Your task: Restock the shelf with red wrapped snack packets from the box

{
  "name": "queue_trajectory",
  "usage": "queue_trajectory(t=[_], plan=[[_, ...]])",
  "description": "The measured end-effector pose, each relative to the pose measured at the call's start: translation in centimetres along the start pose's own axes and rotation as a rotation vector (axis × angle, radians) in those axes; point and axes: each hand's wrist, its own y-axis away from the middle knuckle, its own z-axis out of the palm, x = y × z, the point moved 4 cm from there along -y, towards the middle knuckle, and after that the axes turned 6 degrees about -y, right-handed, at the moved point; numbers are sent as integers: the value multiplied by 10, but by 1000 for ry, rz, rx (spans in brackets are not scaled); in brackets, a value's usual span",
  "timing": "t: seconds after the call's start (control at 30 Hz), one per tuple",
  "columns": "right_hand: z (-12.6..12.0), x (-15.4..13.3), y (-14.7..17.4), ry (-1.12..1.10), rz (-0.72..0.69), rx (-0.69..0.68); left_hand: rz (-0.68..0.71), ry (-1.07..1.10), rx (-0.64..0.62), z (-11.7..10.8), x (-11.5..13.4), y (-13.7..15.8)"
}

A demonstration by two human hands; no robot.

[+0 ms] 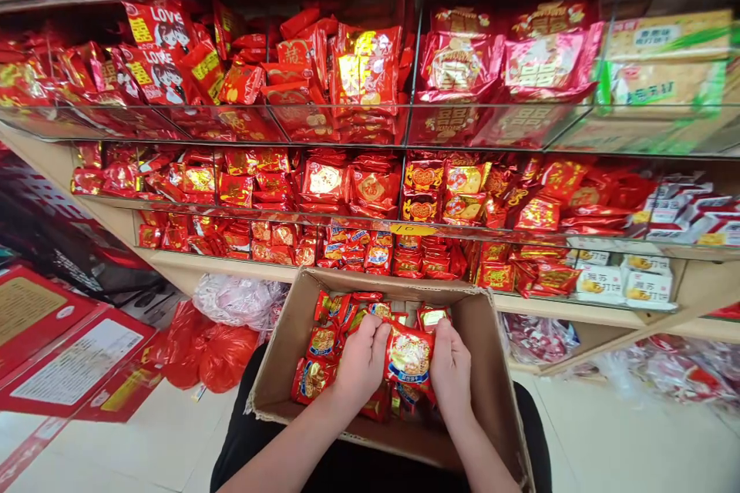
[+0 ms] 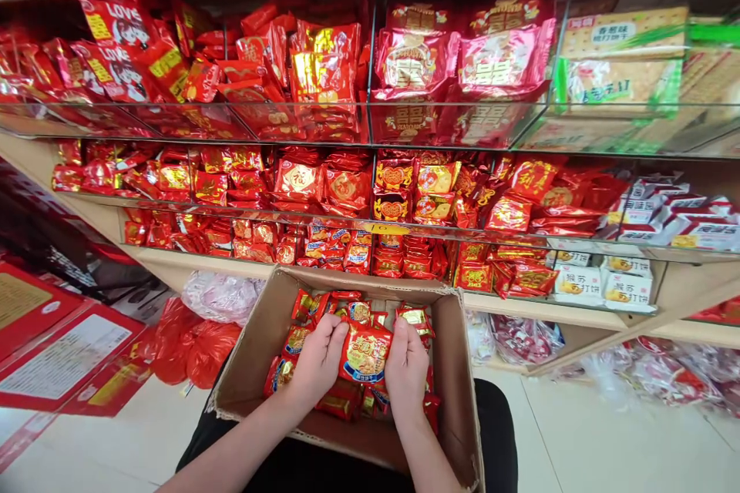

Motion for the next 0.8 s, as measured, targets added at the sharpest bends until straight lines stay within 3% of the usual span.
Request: queue_trajectory(t=[0.23,0.47,0.57,0.63,0.7,0.8], plan=[[-10,2,3,-136,74,0,53,-20,-103,7,9,5],[-7,-11,19,-414,129,-371,53,63,-10,-1,15,5],[-14,-19,17,-497,198,-440,109,37,-23,-3,24,-2],[-30,-28,-1,-497,184,-348,152,-16,-28,-10,26,-12],[-52,-40,-31,-491,152,-155,200,-121,2,-22,23,-25],[-73,-52,-86,-458,183,5,262,-419,110,-51,1,-47]])
